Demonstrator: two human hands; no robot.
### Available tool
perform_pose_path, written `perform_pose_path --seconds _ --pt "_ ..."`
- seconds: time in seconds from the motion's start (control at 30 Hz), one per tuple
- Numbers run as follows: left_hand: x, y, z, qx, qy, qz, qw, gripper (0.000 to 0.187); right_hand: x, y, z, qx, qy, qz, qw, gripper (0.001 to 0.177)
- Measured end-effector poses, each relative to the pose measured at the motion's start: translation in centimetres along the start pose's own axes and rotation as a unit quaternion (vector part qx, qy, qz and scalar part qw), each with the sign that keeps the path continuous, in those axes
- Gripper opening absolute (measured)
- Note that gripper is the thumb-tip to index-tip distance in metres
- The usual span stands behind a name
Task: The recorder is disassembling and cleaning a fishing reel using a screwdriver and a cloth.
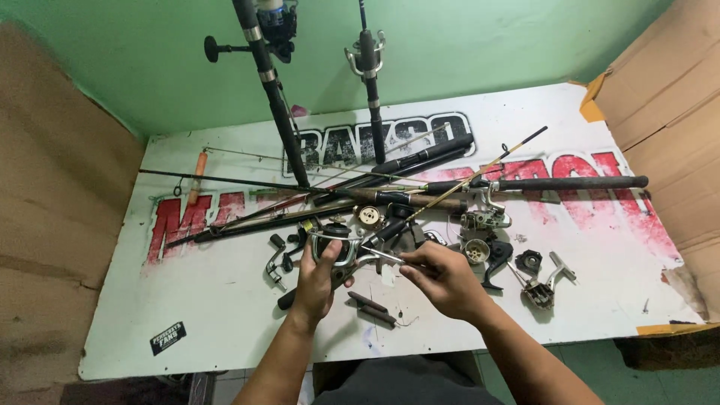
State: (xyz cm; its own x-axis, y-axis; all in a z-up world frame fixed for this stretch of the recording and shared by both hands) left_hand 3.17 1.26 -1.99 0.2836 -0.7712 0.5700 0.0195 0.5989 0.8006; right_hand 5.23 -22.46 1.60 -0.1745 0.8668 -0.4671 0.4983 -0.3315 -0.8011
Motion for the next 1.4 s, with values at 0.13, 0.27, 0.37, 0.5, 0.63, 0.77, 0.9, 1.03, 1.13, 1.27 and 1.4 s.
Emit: perform_pose_path --seconds 0.13,0.27,0.37,0.5,0.63,0.77,0.9,1.03,1.13,1.27,1.4 --pt "-0.3 -0.1 0.0 0.0 0.0 0.001 1.0 0.039 -0.1 -0.1 0.1 0.042 -0.013 -0.039 0.998 0.015" --pt "-0.2 0.0 0.2 0.019 0.0 -0.009 1.0 0.034 -0.2 -0.9 0.1 0.052 -0.022 0.021 0.998 0.017" --pt "0.0 0.1 0.5 0.018 -0.011 -0.013 1.0 0.036 -0.3 -0.6 0.2 0.105 -0.041 -0.032 0.993 0.016" --pt "1.0 1.0 1.0 0.029 -0.015 -0.02 0.999 0.038 -0.2 -0.1 0.2 0.163 -0.063 -0.105 0.979 0.017" --pt "1.2 1.0 1.3 0.044 -0.018 -0.015 0.999 0.035 0.2 0.4 0.9 0.157 -0.036 -0.153 0.975 0.027" --pt "0.9 0.7 1.1 0.04 -0.021 -0.026 0.999 0.033 -0.1 1.4 0.9 0.038 0.027 -0.012 0.999 0.017" --pt "1.5 1.3 1.8 0.006 -0.044 -0.003 0.999 0.035 -1.0 -2.7 0.3 -0.104 0.032 0.097 0.989 0.012" --pt "1.3 1.5 1.6 0.012 -0.047 -0.035 0.998 0.036 -0.8 -2.3 0.5 -0.029 0.003 0.029 0.999 0.01" --pt "1.1 1.4 1.5 0.011 -0.053 -0.053 0.997 0.041 -0.6 -0.7 0.7 0.103 -0.05 -0.114 0.987 0.011" --pt "1.3 1.4 1.7 0.009 -0.037 -0.03 0.999 0.037 -0.8 -1.8 0.3 0.073 -0.028 0.02 0.997 0.015" --pt "0.7 0.8 1.3 0.019 -0.047 -0.02 0.999 0.037 -0.4 -2.6 0.3 -0.004 -0.031 0.082 0.996 0.024"
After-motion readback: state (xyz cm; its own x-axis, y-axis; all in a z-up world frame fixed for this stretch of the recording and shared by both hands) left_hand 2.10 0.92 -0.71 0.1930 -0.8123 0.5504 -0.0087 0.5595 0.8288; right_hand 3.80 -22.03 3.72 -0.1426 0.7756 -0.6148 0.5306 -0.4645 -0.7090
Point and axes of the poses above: each hand's wrist, its own z-axis away from the middle knuckle, its own x-axis out of the palm, y = z × x, the point moved 3 cm from there along -z, towards the middle knuckle, and after that the axes turned 9 degrees about z, right-handed, at the moved point
